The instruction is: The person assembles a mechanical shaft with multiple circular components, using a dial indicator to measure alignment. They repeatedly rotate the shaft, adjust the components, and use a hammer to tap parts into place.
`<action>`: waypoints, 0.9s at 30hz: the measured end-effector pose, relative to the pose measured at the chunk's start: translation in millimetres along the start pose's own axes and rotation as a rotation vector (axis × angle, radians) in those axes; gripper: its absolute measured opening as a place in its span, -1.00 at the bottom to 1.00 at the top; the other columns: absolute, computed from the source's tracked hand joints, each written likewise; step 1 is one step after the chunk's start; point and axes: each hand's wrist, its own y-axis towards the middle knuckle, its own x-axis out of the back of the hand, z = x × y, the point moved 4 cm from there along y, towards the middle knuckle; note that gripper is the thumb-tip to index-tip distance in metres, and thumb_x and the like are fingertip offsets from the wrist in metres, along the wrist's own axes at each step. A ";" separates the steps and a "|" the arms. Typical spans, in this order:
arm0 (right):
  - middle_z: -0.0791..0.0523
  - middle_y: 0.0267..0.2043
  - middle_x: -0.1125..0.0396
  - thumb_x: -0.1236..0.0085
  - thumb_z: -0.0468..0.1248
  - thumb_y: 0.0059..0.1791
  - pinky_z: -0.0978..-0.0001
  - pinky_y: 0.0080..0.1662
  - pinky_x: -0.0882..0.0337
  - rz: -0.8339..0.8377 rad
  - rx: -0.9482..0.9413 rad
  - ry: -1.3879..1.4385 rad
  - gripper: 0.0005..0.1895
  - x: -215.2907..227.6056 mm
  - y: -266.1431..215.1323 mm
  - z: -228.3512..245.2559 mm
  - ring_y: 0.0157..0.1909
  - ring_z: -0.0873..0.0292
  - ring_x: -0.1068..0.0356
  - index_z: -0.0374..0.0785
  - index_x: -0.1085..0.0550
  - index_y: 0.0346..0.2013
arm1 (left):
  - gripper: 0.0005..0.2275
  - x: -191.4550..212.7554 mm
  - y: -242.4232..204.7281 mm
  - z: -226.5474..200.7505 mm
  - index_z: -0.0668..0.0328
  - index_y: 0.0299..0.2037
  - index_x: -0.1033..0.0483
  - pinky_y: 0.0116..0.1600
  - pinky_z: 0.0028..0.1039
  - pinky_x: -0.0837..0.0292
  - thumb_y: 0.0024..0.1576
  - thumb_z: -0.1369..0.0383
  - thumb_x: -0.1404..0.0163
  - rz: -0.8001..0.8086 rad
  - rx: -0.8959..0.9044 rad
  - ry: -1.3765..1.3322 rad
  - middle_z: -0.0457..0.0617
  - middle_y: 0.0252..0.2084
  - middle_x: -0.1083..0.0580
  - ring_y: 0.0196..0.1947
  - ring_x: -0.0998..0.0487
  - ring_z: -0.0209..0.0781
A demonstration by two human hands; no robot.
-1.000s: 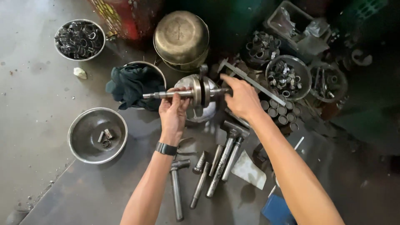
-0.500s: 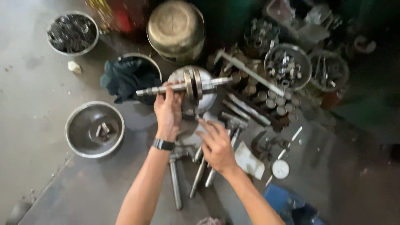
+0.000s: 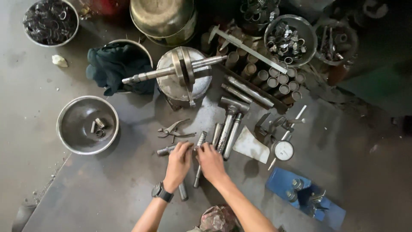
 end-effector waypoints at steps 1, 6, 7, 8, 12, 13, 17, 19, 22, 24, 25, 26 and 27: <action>-0.08 -0.20 -0.37 -0.25 -0.33 -0.14 0.03 -0.20 -0.46 0.056 0.092 -0.129 -0.71 -10.0 2.8 4.3 -0.12 -0.15 -0.43 -0.34 -0.52 -0.15 | -0.76 -2.2 -5.4 1.9 0.31 0.02 -0.50 -0.03 -0.27 -0.49 0.16 0.60 0.02 0.008 -0.009 0.042 0.14 -0.05 -0.51 -0.09 -0.57 0.14; -0.08 -0.16 -0.40 -0.20 -0.43 -0.14 0.07 -0.17 -0.48 0.070 0.041 -0.075 -0.75 -8.0 13.6 -1.5 -0.13 -0.14 -0.46 -0.31 -0.56 -0.16 | -0.57 11.6 -18.1 -25.6 0.44 0.17 -0.36 0.10 -0.17 -0.42 0.04 0.64 0.02 0.024 -0.069 0.090 0.33 0.10 -0.42 0.07 -0.46 0.30; -0.09 -0.20 -0.43 -0.23 -0.39 -0.14 0.04 -0.17 -0.46 0.093 -0.050 0.093 -0.76 3.7 13.9 1.4 -0.19 -0.17 -0.45 -0.31 -0.59 -0.17 | -0.48 15.9 -20.4 -37.1 0.51 0.21 -0.30 0.13 -0.12 -0.39 -0.03 0.63 -0.01 0.034 -0.088 0.078 0.40 0.13 -0.38 0.11 -0.42 0.34; -0.09 -0.20 -0.43 -0.23 -0.39 -0.14 0.04 -0.17 -0.46 0.101 -0.047 0.098 -0.76 14.1 14.5 7.2 -0.19 -0.17 -0.45 -0.31 -0.59 -0.17 | -0.48 13.9 -28.9 -34.6 0.51 0.21 -0.30 0.13 -0.12 -0.39 -0.03 0.63 -0.01 0.032 -0.080 0.082 0.40 0.13 -0.38 0.11 -0.42 0.34; -0.13 -0.33 -0.51 -0.29 -0.26 -0.12 0.11 -0.28 -0.50 0.462 -0.323 0.789 -0.64 19.9 16.4 7.0 -0.33 -0.18 -0.50 -0.39 -0.56 -0.09 | -0.65 -14.6 -75.8 28.5 0.41 0.08 -0.40 -0.01 -0.31 -0.44 0.07 0.54 -0.10 0.087 0.213 -0.182 0.15 -0.10 -0.50 -0.10 -0.52 -0.01; -0.16 -0.32 -0.50 -0.25 -0.23 -0.10 0.06 -0.30 -0.47 0.495 -0.377 1.010 -0.59 15.8 15.1 5.2 -0.34 -0.23 -0.46 -0.37 -0.54 -0.01 | -0.78 -25.4 -97.9 58.3 0.35 0.00 -0.46 -0.10 -0.41 -0.46 0.17 0.51 -0.10 0.080 0.376 -0.282 0.03 -0.21 -0.53 -0.20 -0.53 -0.18; -0.19 -0.48 -0.48 -0.25 -0.09 -0.04 -0.03 -0.23 -0.47 0.042 -0.508 0.222 -0.61 12.8 41.8 -45.3 -0.34 -0.21 -0.52 -0.38 -0.54 -0.12 | -0.90 -13.8 -114.1 60.5 0.33 -0.09 -0.49 -0.18 -0.48 -0.44 0.24 0.48 -0.05 -0.012 0.599 -0.440 -0.07 -0.31 -0.44 -0.31 -0.41 -0.33; -0.20 -0.41 -0.45 -0.29 -0.06 -0.04 -0.05 -0.17 -0.50 0.010 -0.526 -0.066 -0.59 1.1 53.8 -65.6 -0.27 -0.25 -0.50 -0.44 -0.58 -0.41 | -0.87 -1.4 -110.3 52.0 0.28 -0.06 -0.46 -0.18 -0.53 -0.42 0.23 0.49 0.00 -0.067 0.624 -0.526 -0.15 -0.31 -0.39 -0.32 -0.39 -0.39; -0.18 -0.37 -0.48 -0.24 -0.07 -0.01 -0.03 -0.14 -0.51 0.173 -0.546 -0.106 -0.62 -5.9 62.2 -59.9 -0.24 -0.24 -0.51 -0.41 -0.59 -0.35 | -0.85 24.9 -87.8 31.0 0.31 -0.04 -0.44 -0.15 -0.54 -0.41 0.21 0.54 0.01 -0.127 0.478 -0.551 -0.16 -0.28 -0.40 -0.28 -0.41 -0.40; -0.17 -0.32 -0.49 -0.26 -0.09 -0.04 -0.03 -0.13 -0.51 0.097 -0.465 -0.160 -0.66 -19.5 65.4 -69.0 -0.22 -0.24 -0.51 -0.39 -0.60 -0.36 | -0.82 57.9 -35.9 -23.2 0.35 -0.01 -0.45 -0.11 -0.55 -0.43 0.19 0.58 0.00 -0.143 0.319 -0.491 -0.13 -0.22 -0.45 -0.23 -0.45 -0.40; -0.16 -0.26 -0.49 -0.27 -0.12 -0.07 -0.04 -0.13 -0.51 0.039 -0.392 -0.214 -0.69 -26.7 65.9 -71.9 -0.19 -0.24 -0.52 -0.37 -0.61 -0.38 | -0.79 75.6 -13.6 -53.4 0.38 0.01 -0.46 -0.06 -0.57 -0.45 0.17 0.61 -0.02 -0.158 0.182 -0.428 -0.10 -0.16 -0.50 -0.17 -0.49 -0.40; -0.16 -0.26 -0.49 -0.27 -0.12 -0.07 -0.04 -0.13 -0.51 0.036 -0.381 -0.215 -0.69 -25.8 69.2 -72.0 -0.19 -0.24 -0.52 -0.37 -0.61 -0.38 | -0.79 86.7 8.7 -65.3 0.38 0.01 -0.46 -0.06 -0.57 -0.45 0.17 0.61 -0.02 -0.168 0.175 -0.428 -0.10 -0.16 -0.50 -0.17 -0.49 -0.40; -0.18 -0.27 -0.50 -0.26 -0.11 -0.04 -0.01 -0.13 -0.53 0.064 -0.484 -0.176 -0.65 -25.9 67.8 -76.9 -0.19 -0.22 -0.54 -0.42 -0.56 -0.30 | -0.73 98.2 27.9 -80.6 0.38 0.07 -0.49 -0.06 -0.59 -0.48 0.15 0.63 -0.05 -0.182 0.097 -0.318 -0.06 -0.08 -0.58 -0.17 -0.54 -0.41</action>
